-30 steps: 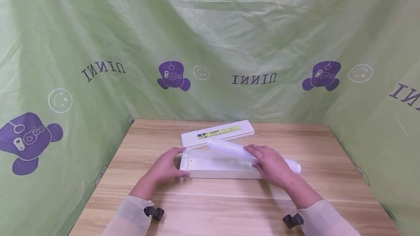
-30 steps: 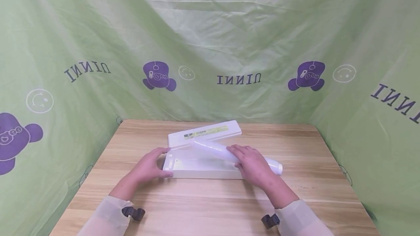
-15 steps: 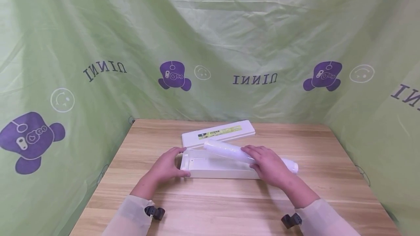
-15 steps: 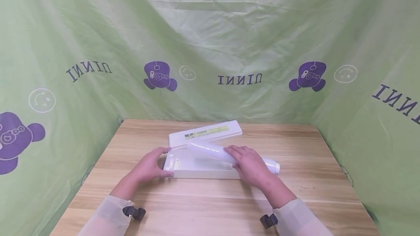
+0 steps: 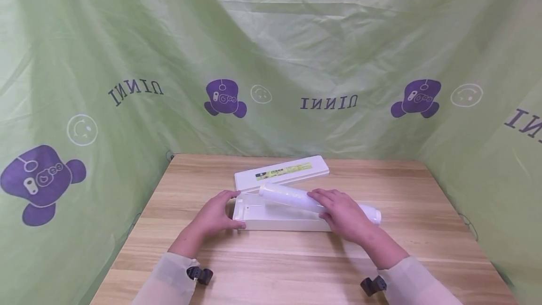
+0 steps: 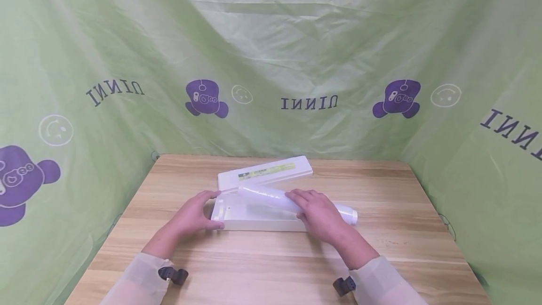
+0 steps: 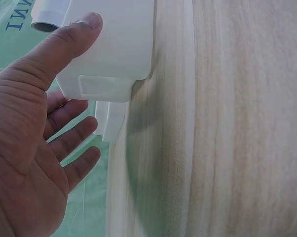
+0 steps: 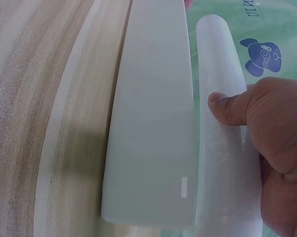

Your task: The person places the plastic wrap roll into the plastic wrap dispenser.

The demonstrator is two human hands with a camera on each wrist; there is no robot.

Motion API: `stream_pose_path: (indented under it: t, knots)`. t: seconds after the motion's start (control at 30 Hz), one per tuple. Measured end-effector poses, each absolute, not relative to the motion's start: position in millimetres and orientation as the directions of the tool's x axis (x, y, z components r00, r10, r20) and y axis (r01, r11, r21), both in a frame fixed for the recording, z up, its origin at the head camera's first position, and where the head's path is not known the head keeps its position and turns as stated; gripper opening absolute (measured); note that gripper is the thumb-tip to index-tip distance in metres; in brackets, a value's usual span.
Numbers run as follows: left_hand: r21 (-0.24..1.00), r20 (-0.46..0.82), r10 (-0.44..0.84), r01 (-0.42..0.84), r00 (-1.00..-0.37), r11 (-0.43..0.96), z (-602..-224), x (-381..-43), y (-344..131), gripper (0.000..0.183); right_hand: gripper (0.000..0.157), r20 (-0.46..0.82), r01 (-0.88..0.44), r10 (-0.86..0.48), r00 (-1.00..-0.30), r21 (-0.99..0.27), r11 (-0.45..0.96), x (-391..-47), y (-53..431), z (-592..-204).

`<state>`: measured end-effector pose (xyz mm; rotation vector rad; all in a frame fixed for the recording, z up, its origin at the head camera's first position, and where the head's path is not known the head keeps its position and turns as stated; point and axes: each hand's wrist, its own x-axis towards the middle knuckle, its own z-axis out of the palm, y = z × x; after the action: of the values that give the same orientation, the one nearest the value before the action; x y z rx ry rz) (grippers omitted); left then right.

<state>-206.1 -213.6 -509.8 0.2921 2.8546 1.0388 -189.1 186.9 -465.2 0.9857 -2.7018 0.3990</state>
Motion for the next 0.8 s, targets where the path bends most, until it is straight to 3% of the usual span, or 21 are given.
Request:
stream_pose_path:
  t: [0.8]
  knots:
    - [0.644, -0.018, 0.199, 0.141, -0.98, 0.752, -508.0, -203.7, -213.1, 0.112, 0.064, 0.311, -0.691, -0.629, -0.713, -0.153, 0.707, -188.2, 176.8, -461.5]
